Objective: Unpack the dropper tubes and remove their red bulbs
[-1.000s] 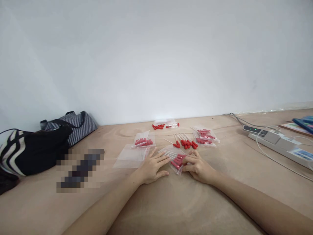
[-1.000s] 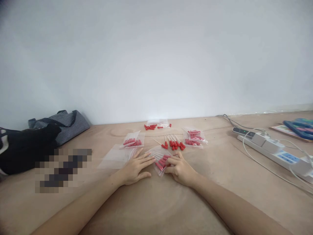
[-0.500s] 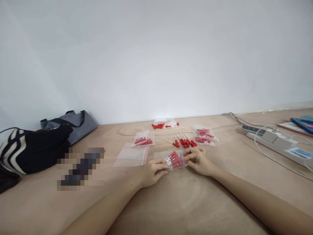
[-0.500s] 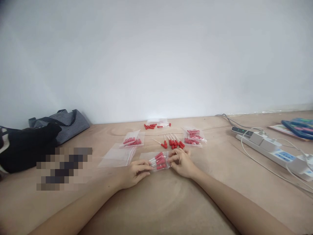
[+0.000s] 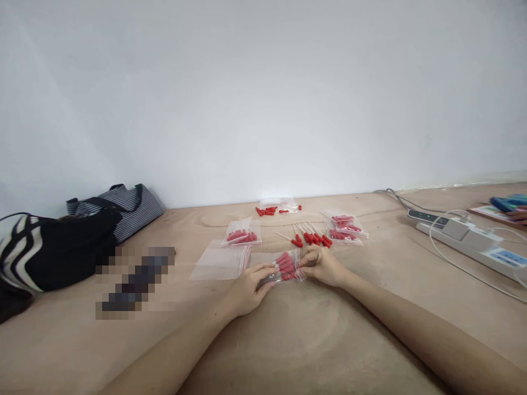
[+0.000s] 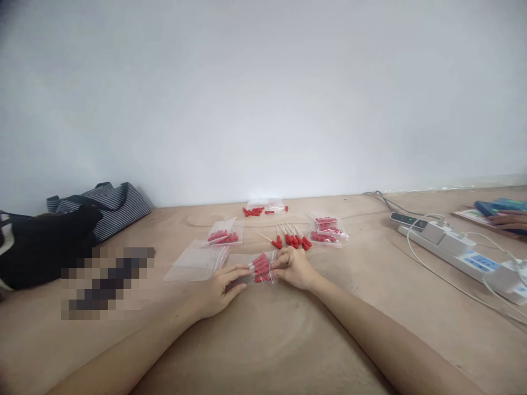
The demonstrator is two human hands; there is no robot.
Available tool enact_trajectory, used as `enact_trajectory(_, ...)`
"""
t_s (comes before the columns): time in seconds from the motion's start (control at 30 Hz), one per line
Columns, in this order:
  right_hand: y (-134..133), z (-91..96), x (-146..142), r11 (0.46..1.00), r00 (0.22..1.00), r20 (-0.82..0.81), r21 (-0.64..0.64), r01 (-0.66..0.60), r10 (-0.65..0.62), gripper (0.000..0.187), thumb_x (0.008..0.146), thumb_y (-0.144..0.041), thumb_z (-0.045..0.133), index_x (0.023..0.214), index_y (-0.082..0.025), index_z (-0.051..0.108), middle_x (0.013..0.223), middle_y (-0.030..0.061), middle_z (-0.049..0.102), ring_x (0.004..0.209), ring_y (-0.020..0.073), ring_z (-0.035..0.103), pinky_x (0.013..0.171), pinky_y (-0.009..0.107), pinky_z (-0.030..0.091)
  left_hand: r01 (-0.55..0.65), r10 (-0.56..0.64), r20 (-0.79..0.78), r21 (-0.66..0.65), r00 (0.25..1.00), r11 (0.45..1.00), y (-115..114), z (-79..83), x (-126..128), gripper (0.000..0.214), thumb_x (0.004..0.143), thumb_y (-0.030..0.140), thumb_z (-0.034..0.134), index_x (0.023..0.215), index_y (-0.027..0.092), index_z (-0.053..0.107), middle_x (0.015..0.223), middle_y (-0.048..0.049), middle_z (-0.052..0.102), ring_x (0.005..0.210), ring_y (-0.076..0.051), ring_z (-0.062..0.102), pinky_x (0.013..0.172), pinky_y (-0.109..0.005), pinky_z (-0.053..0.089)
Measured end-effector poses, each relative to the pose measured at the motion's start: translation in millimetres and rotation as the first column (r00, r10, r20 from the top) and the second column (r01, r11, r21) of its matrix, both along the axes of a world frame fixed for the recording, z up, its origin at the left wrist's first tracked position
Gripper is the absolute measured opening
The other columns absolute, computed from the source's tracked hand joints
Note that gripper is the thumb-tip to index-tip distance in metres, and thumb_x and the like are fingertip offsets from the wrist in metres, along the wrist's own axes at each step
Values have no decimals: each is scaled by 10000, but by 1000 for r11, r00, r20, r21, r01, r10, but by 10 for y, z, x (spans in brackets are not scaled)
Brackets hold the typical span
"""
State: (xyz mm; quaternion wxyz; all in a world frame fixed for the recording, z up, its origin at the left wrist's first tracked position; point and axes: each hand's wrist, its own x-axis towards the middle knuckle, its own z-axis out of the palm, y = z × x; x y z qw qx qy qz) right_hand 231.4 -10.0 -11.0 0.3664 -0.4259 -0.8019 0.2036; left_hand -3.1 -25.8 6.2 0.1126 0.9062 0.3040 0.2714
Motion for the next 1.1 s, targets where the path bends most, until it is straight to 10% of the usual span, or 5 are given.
enact_trajectory(0.33, -95, 125, 34, 990, 927, 357, 119, 76, -114, 410, 634, -439, 667, 1000, -261, 620, 906, 52, 563, 871, 217, 500, 760, 389, 336, -64, 64, -5, -37, 998, 997, -1, 20, 5, 252, 777, 190, 507, 1010, 195, 601, 1063, -66, 627, 965, -176, 587, 834, -327, 479)
enact_trajectory(0.53, -103, 126, -4, 994, 981, 193, 99, -43, 23, 116, 696, -275, 632, 789, -216, 670, 852, 34, 579, 826, 162, 523, 738, 294, 393, -71, 71, -2, -14, 997, 997, 3, 20, 7, 250, 770, 191, 516, 1006, 191, 599, 1036, -61, 639, 936, -170, 598, 826, -323, 485)
enact_trajectory(1.1, -117, 123, -127, 978, 996, 80, -207, -17, 35, 314, 605, -325, 681, 871, -183, 596, 776, -2, 601, 747, 155, 513, 801, 345, 334, -127, 120, -52, -156, 991, 980, -19, 52, 28, 279, 795, 219, 475, 1053, 208, 579, 1105, -38, 606, 1018, -167, 551, 895, -320, 435)
